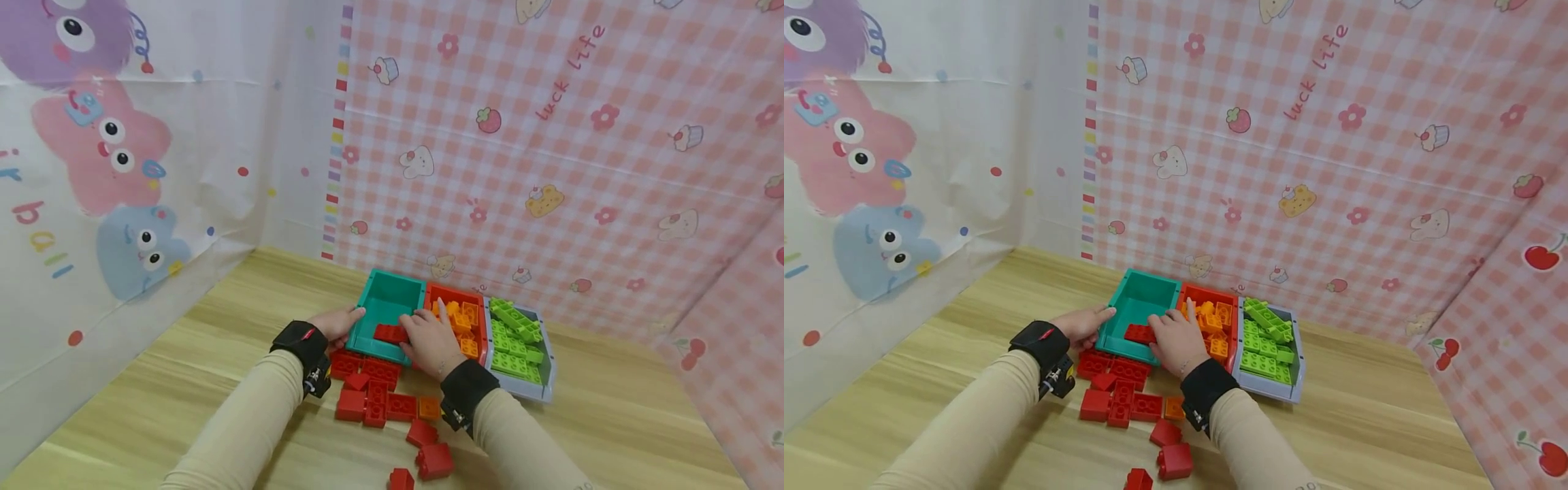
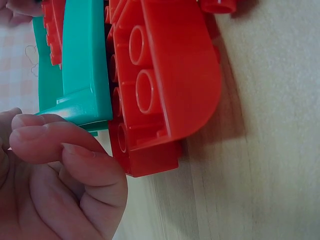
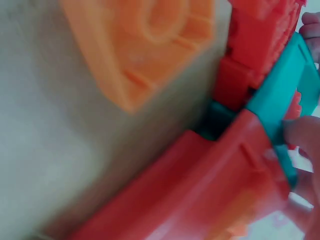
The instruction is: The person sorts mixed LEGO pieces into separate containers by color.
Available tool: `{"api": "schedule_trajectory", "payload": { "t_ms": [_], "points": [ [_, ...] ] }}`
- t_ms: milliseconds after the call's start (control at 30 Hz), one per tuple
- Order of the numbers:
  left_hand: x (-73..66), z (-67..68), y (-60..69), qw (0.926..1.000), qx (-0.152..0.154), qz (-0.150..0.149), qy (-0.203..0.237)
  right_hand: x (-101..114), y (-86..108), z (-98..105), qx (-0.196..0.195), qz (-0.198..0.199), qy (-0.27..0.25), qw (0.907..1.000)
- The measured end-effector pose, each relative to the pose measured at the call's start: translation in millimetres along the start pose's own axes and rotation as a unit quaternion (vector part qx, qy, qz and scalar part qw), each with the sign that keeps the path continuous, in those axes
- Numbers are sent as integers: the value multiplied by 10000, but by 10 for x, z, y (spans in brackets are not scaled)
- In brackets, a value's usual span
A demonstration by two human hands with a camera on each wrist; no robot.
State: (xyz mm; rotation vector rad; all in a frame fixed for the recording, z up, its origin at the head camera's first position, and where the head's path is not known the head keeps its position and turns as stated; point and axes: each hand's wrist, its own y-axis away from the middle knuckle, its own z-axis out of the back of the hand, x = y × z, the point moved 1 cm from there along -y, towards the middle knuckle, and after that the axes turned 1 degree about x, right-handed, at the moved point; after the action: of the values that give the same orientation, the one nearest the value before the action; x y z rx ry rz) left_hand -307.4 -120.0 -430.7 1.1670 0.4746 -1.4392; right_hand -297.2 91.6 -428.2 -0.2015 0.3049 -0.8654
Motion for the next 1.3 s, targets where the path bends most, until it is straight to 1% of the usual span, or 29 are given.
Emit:
{"api": "schedule_trajectory", "payload": {
  "t_ms": [67,133,200,233,267,333,400,433,467,500,567,633,667,733,800,867,933,1000,1067,1133,1200,1233,1300],
  "points": [
    [-6,-2,-8,10000,6,-36,52,28,-19,44,261,87,470,9985],
    [-3,-2,-16,10000,8,-69,64,59,-23,77,455,176,793,9957],
    [6,-1,-26,9999,-7,-66,87,75,-11,87,596,220,924,9937],
    [8,1,-29,9999,-7,-46,90,77,5,90,604,248,901,9938],
    [6,2,-30,10000,-7,-23,94,72,28,93,561,303,839,9944],
    [3,2,-27,9999,-5,42,121,63,101,120,483,459,489,9966],
    [-2,1,-25,9999,-7,72,142,60,202,170,421,721,-92,9965],
    [-5,0,-24,9998,-3,72,172,69,265,216,498,848,-491,9939],
    [-10,0,-19,9998,-6,57,174,79,337,263,673,926,-905,9893],
    [-14,-1,-16,9998,-8,54,174,94,416,313,922,949,-1330,9822],
    [-19,-4,-11,9999,-4,6,168,123,586,400,1474,924,-2017,9639],
    [-21,-6,-6,9998,16,-28,185,147,763,466,2037,796,-2450,9445],
    [-20,-7,-2,9998,21,-31,177,158,847,480,2230,786,-2510,9387],
    [-16,-4,3,9998,48,-49,173,179,994,484,2456,896,-2543,9311],
    [-10,-2,8,9998,47,-46,205,203,1105,460,2572,1052,-2461,9286],
    [-2,10,15,9999,23,-50,163,233,1162,422,2602,1204,-2395,9276],
    [4,9,17,9999,-6,-103,80,251,1183,404,2634,1255,-2451,9245],
    [8,-2,13,9998,8,-184,-2,251,1165,424,2551,1255,-2567,9237],
    [14,-13,6,9997,47,-256,-30,230,1091,492,2122,1151,-2571,9357],
    [18,-20,-4,9996,88,-276,20,196,957,581,1493,888,-2493,9527],
    [20,-17,-14,9996,94,-238,126,157,767,646,706,541,-2326,9685],
    [18,-14,-14,9996,88,-219,150,136,655,662,356,347,-2235,9734],
    [11,-10,-9,9997,51,-196,126,95,432,641,-92,-1,-2184,9758]
  ]
}}
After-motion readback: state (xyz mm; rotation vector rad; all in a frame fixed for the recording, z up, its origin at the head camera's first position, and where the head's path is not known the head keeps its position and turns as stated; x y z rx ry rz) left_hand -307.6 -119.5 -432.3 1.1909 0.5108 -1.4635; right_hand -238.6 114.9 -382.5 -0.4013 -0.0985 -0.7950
